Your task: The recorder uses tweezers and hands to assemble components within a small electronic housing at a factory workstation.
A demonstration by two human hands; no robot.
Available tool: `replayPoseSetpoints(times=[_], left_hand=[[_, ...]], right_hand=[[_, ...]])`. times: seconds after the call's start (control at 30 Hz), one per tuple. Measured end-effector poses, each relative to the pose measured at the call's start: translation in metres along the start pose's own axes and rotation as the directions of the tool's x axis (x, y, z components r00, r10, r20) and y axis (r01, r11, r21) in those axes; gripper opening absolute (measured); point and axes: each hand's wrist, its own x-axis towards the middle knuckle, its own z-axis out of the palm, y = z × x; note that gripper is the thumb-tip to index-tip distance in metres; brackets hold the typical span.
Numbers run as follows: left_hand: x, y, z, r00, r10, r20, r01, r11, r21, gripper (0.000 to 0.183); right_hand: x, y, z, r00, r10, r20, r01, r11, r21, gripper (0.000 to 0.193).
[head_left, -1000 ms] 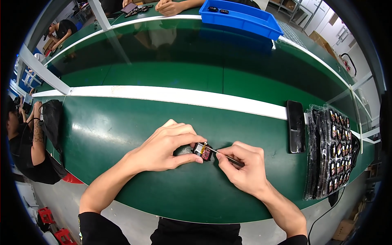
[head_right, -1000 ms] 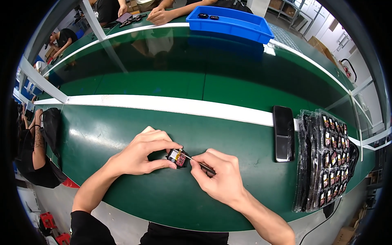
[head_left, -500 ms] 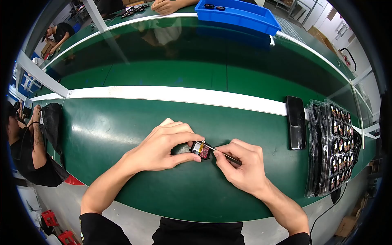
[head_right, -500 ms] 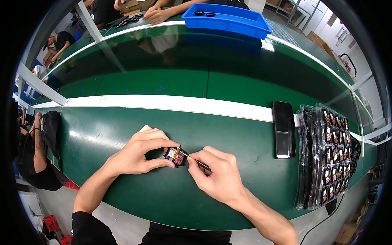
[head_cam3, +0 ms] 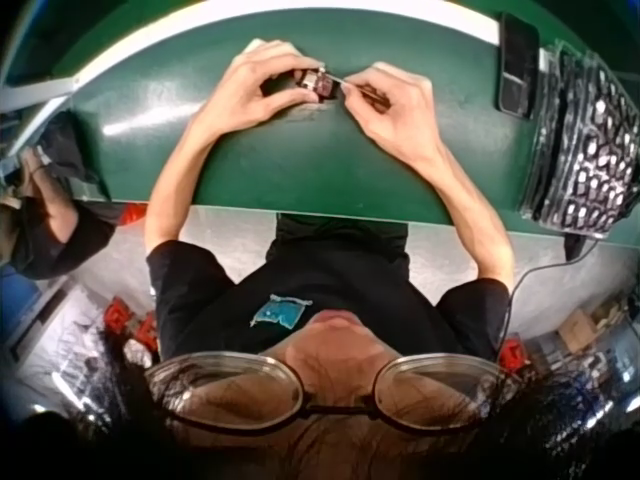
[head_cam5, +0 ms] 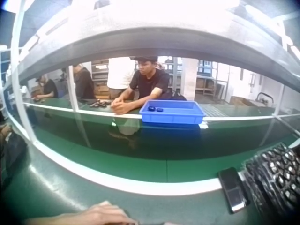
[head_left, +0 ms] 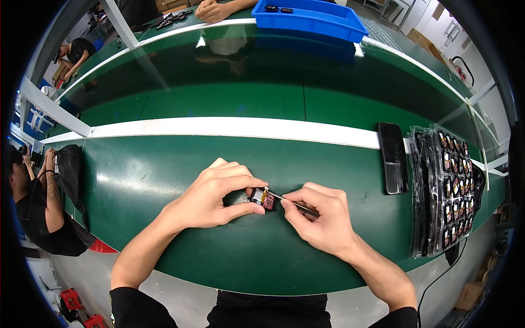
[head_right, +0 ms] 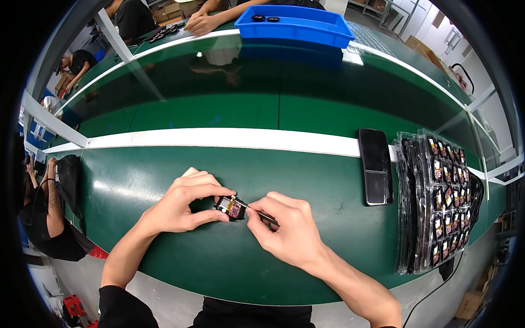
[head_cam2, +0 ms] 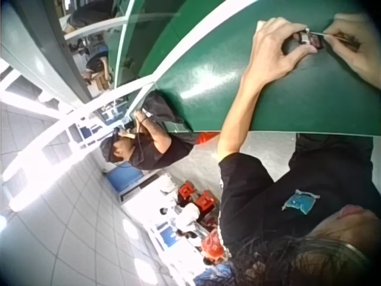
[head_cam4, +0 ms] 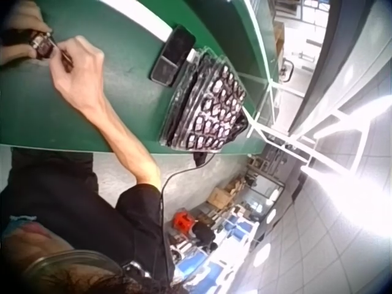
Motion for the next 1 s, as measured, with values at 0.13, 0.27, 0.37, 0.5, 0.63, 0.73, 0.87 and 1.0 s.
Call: replayPoseSetpoints(times=[0.13,0.27,0.37,0.5,0.63,0.73,0.87,1.0], left_hand=[[-0.002,-0.002,0.001,1.0,0.016,-0.017,-0.016,1.0,-0.006,0.045],[0.002,0.006,0.0,0.999,-0.018,-0.035,0.018,1.0,-0.016,0.044],[0.002,0.005,-0.001,0.999,-0.046,-0.025,0.045,0.999,-0.029,0.041],[0.003,0.006,-0.001,0.999,-0.048,-0.026,0.047,0.998,-0.034,0.038],[0.003,0.007,-0.001,0.998,-0.056,-0.034,0.055,0.998,-0.039,0.037],[0.002,0.007,-0.002,0.998,-0.057,-0.035,0.056,0.998,-0.04,0.037],[0.004,0.008,-0.002,0.997,-0.066,-0.03,0.065,0.997,-0.046,0.037],[0.004,0.008,-0.003,0.998,-0.062,-0.025,0.062,0.997,-0.035,0.037]], right_hand=[[-0.001,0.001,-0.001,1.0,0.016,0.011,-0.016,1.0,-0.003,0.004],[-0.001,0.007,0.001,1.0,-0.019,-0.015,0.019,1.0,-0.002,0.005],[-0.001,0.007,0.002,0.999,-0.023,-0.033,0.023,1.0,0.005,0.005],[-0.001,0.007,0.003,0.999,-0.017,-0.042,0.017,1.0,0.002,0.005],[0.0,0.004,0.001,0.999,-0.032,-0.036,0.032,0.999,-0.014,0.005],[0.0,0.003,0.001,1.0,-0.008,-0.004,0.008,1.0,-0.004,0.004],[0.0,0.006,0.003,0.999,-0.029,-0.035,0.029,1.0,0.0,0.007],[0.001,0.001,-0.001,1.0,-0.014,0.006,0.014,1.0,-0.011,0.003]])
